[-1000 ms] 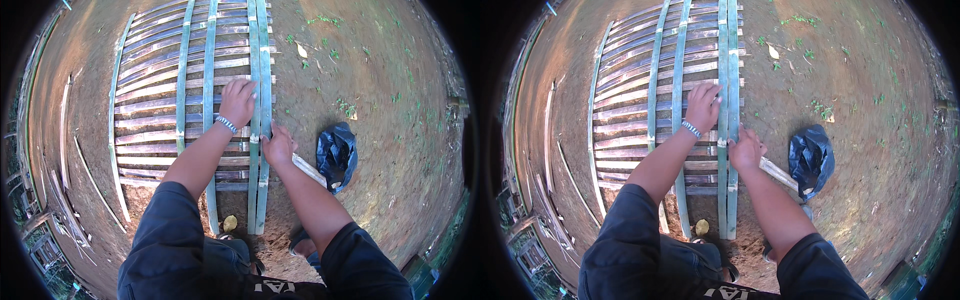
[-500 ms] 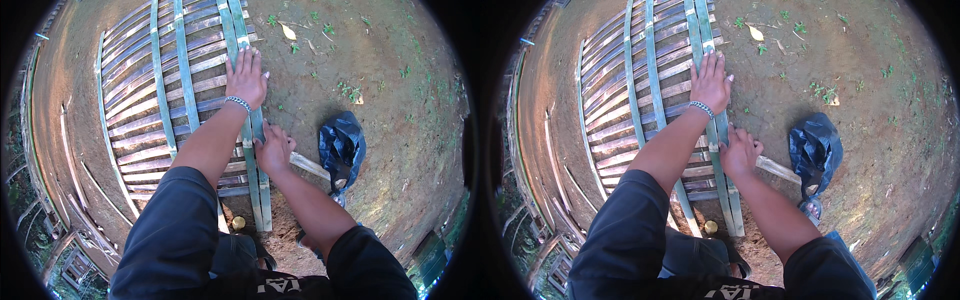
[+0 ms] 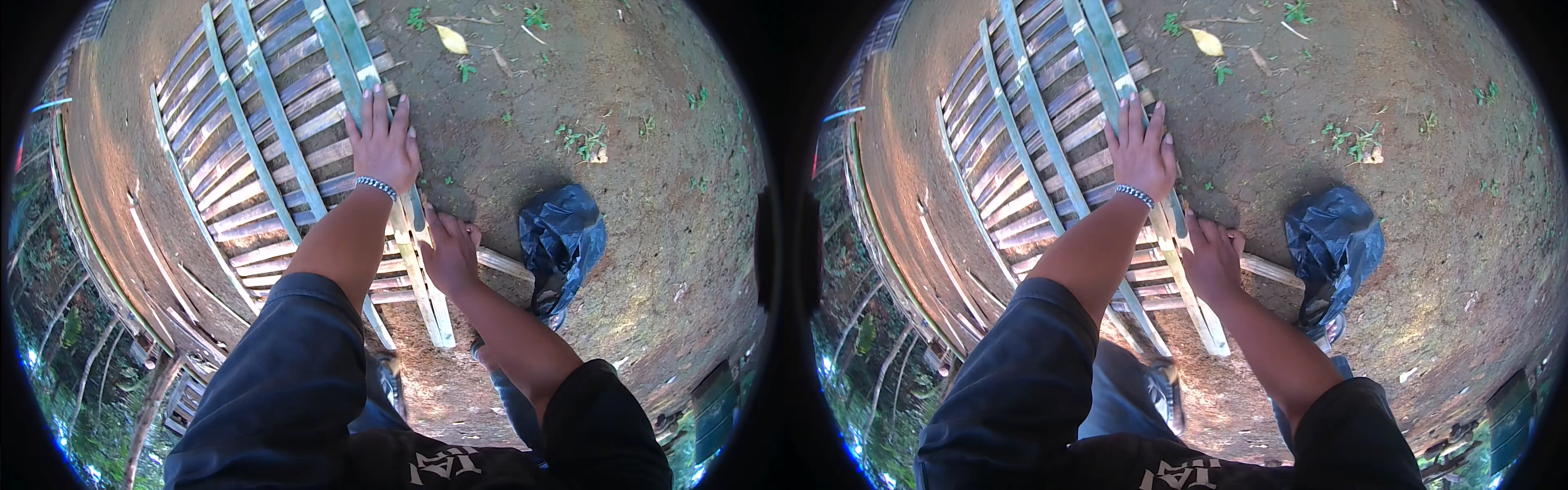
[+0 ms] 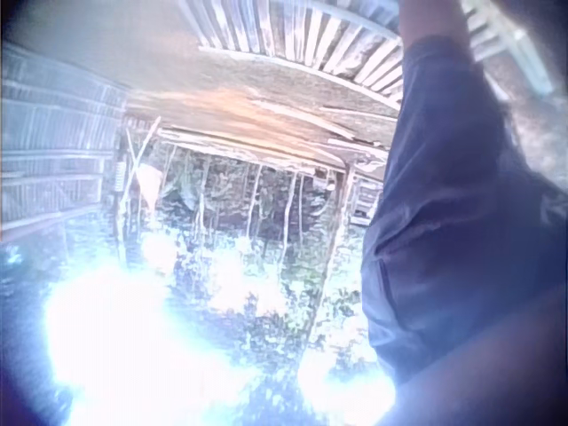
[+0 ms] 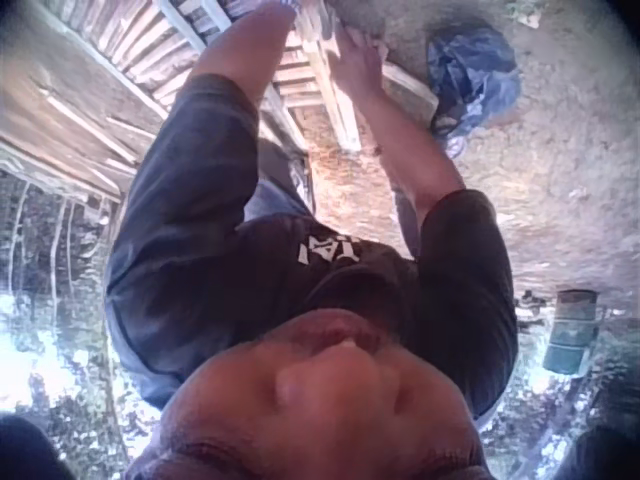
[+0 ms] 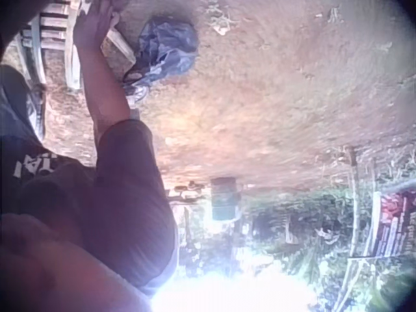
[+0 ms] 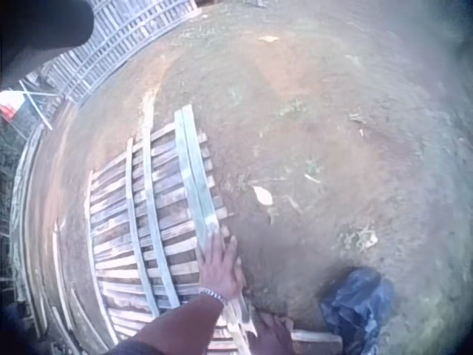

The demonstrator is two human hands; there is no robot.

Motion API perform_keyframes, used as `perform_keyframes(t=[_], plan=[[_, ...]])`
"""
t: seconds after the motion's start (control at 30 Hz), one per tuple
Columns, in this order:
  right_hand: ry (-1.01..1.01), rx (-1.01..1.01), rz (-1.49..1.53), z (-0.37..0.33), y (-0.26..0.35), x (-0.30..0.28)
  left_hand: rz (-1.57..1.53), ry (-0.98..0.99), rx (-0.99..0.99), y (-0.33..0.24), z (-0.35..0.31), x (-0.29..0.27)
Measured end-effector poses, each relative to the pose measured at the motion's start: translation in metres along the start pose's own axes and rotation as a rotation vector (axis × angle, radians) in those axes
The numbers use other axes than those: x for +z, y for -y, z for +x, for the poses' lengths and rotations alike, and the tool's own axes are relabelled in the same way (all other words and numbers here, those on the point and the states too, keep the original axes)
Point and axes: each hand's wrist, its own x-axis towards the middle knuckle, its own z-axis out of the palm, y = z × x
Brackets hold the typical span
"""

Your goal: The person assembles a wooden slat structure on the ground using a hammer to drive nails into the wood. They position the slats and secure them with nails, working methodically along the length of the structure.

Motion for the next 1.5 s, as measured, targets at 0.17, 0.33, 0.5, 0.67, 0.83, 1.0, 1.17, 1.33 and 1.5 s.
perform_keyframes(t=[0.17,0.33,0.5,0.67,0.83,1.0,1.17,1.33,1.5], plan=[[-0.007,-0.125,-0.07,-0.02,-0.03,-0.029,-0.009,0.0,0.04,-0.002,0.0,-0.004],[-0.167,-0.077,0.004,0.009,-0.022,-0.017,0.0,-0.016,0.041,0.0,-0.001,-0.003],[-0.369,0.016,-0.03,0.032,-0.002,0.005,-0.009,-0.039,0.046,0.001,0.0,0.002],[-0.358,0.062,-0.071,0.038,0.018,0.017,-0.021,-0.086,0.062,0.003,0.0,0.003],[-0.325,0.139,-0.092,0.037,0.023,0.017,-0.019,-0.092,0.067,0.004,0.0,0.009],[-0.143,0.147,-0.08,0.041,0.017,-0.001,-0.021,-0.091,0.054,0.007,0.001,0.008],[-0.028,0.116,-0.219,0.056,0.014,-0.013,-0.029,-0.081,0.047,0.005,-0.001,0.009],[0.103,0.149,-0.249,0.066,0.024,-0.028,-0.017,-0.066,0.033,0.002,-0.001,0.006],[0.152,0.214,-0.282,0.072,0.039,-0.038,-0.107,-0.137,-0.06,0.005,0.007,0.012]])
